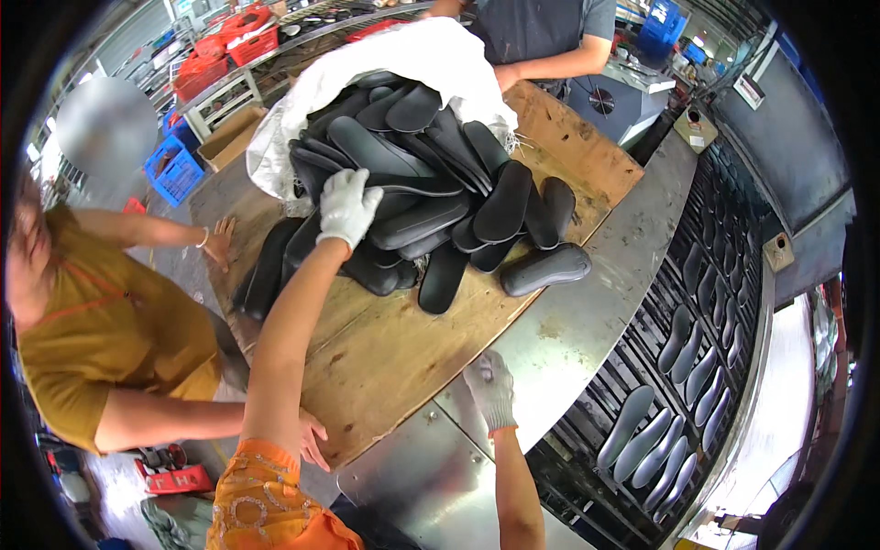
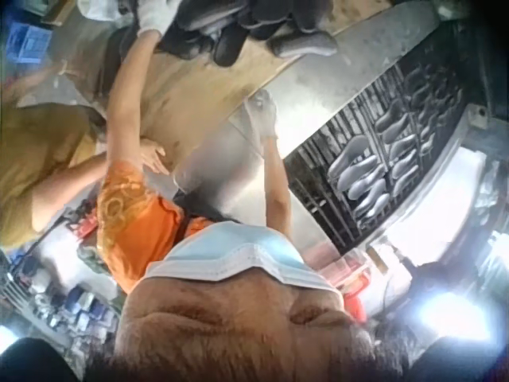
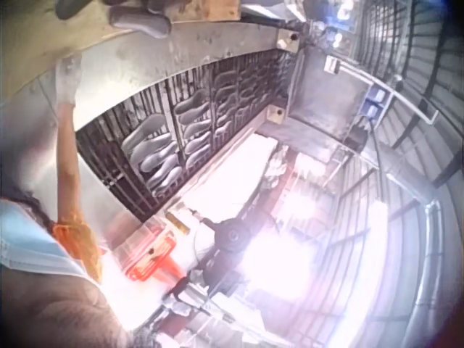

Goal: The person picks up black slipper soles from a wooden table and places them onto a metal conveyor belt. They handle the soles in small groups, arranging them in rows on the moving belt. A coworker is visible in the background, also handling the slipper soles.

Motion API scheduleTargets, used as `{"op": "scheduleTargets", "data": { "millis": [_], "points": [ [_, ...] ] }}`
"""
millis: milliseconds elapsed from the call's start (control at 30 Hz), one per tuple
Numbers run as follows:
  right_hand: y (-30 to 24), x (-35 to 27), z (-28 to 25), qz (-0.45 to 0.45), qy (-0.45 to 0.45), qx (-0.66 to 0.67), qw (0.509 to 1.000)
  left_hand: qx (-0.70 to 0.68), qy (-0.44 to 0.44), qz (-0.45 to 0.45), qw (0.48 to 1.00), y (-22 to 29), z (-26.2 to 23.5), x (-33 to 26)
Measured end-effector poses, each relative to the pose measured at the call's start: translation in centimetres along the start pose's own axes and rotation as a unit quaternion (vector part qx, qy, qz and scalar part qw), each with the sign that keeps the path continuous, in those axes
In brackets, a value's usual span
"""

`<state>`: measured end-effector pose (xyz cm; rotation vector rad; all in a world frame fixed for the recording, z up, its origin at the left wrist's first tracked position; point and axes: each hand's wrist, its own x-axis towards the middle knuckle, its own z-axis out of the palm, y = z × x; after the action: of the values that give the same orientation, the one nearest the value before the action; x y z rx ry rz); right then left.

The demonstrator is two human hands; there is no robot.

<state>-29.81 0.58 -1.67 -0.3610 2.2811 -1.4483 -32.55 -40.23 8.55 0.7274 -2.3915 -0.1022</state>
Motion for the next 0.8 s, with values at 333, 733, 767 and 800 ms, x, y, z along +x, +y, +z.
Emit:
{"op": "scheduleTargets", "data": {
  "millis": [333,733,767,800],
  "points": [
    [-6.4,12.7,7.6,0.175,-0.027,0.228,0.957,-0.194,-0.327,-0.117,0.917,-5.9,4.5,4.3],
    [-5.3,15.4,7.0,0.125,0.025,0.275,0.953,-0.404,-0.446,-0.158,0.782,2.6,2.3,-4.2],
    [-5.9,14.2,6.7,0.133,0.009,0.252,0.958,-0.417,-0.436,-0.16,0.781,2.1,2.1,-5.9],
    [-7.3,12.8,5.6,0.141,-0.003,0.229,0.963,-0.432,-0.428,-0.157,0.778,2.3,1.4,-7.1]
  ]
}}
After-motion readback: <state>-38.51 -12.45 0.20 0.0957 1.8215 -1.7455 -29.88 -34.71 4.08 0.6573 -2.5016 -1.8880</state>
